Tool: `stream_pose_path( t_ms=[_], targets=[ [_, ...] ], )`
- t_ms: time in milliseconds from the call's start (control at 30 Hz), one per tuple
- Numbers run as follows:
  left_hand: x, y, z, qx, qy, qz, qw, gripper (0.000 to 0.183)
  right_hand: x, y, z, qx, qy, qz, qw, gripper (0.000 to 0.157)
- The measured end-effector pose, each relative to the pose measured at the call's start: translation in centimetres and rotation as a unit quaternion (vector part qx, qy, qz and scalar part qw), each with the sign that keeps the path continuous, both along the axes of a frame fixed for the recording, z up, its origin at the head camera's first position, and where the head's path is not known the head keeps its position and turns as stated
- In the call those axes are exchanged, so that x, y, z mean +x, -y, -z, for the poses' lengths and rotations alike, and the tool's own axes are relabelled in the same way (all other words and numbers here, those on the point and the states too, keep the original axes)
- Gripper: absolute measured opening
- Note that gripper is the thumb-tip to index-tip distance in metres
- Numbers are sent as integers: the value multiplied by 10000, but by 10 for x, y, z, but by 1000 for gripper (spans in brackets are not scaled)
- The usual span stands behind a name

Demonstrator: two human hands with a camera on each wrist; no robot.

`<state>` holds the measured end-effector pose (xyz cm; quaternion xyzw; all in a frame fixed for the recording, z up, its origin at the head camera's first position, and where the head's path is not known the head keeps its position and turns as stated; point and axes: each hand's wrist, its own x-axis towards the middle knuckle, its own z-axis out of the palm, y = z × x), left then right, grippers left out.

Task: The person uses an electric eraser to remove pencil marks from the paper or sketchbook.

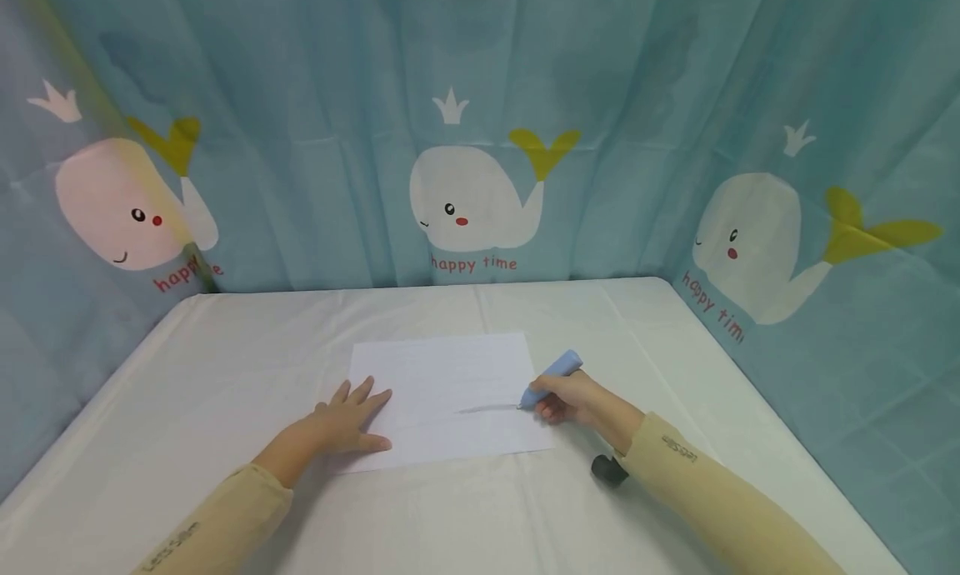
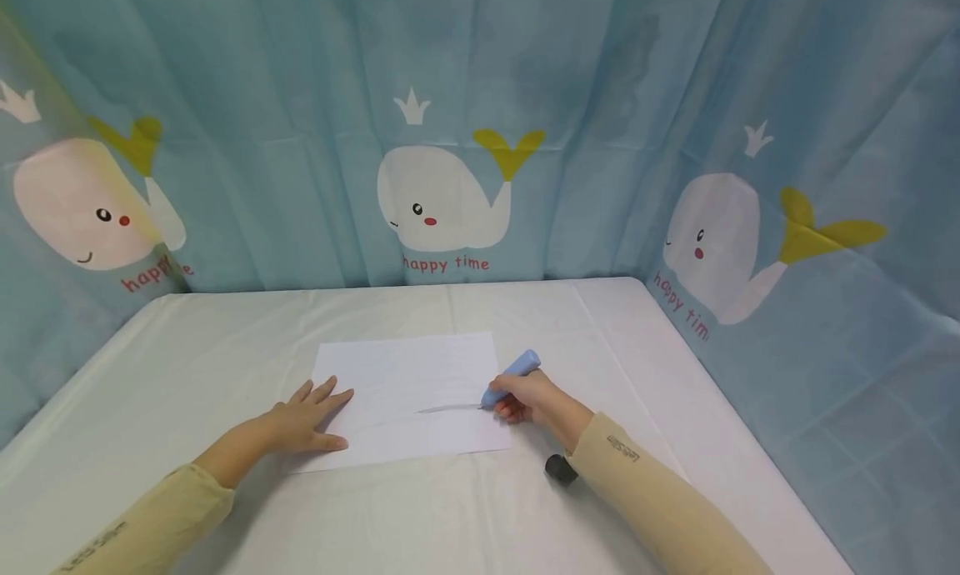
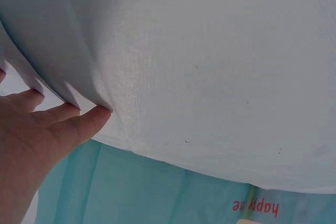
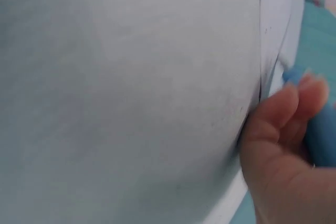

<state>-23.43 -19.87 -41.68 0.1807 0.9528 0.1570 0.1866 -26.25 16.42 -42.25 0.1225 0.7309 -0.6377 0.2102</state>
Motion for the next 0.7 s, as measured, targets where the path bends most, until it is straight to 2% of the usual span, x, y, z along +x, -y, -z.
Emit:
stream_pose_path(
  t_ms=[100,333,700],
  targets=[
    [1,1,0,-40,-18,-18,10000,86,0,0,0,-29,-10,-53,10000,27],
    [2,-1,0,-43,-28,24,10000,86,0,0,2,51,-137,211,9997,26],
    [3,0,1,-42,-6,4,10000,86,0,-4,3,-48,-28,-162,9999,26]
  ],
)
